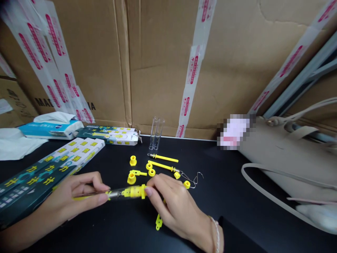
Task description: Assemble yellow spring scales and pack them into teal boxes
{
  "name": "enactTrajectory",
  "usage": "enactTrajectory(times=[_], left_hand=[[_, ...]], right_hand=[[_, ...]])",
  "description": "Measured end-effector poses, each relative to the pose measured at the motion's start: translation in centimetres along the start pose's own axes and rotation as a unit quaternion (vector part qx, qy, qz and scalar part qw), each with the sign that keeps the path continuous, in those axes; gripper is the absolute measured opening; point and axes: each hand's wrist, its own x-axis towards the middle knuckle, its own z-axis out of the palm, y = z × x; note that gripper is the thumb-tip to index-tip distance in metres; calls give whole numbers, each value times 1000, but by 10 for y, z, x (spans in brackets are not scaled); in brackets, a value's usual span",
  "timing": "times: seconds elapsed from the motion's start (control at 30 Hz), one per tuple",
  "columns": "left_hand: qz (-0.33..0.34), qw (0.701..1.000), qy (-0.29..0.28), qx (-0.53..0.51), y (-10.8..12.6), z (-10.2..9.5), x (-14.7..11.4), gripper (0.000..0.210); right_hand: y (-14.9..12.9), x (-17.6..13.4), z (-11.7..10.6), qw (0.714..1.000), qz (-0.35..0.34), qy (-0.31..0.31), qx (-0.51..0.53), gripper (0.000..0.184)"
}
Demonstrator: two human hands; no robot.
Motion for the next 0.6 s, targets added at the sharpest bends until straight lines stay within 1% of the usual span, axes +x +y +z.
enactTrajectory(times=[0.17,0.3,0.4,0.53,0.6], left_hand=[[0,1000,17,12,4,2,-2,29],[-17,1000,10,2,8,2,-4,31],[-16,1000,16,1,11,3,-6,31],[-35,998,25,37,10,2,-5,31],[-32,998,29,39,7,1,-4,33]], right_hand=[[4,-3,1,999,-31,-31,-4,16],[5,-1,3,998,-34,-50,-8,29],[5,1,5,999,-14,-39,-36,35],[4,1,6,999,26,-15,-35,26],[4,0,5,999,21,-14,-24,20]])
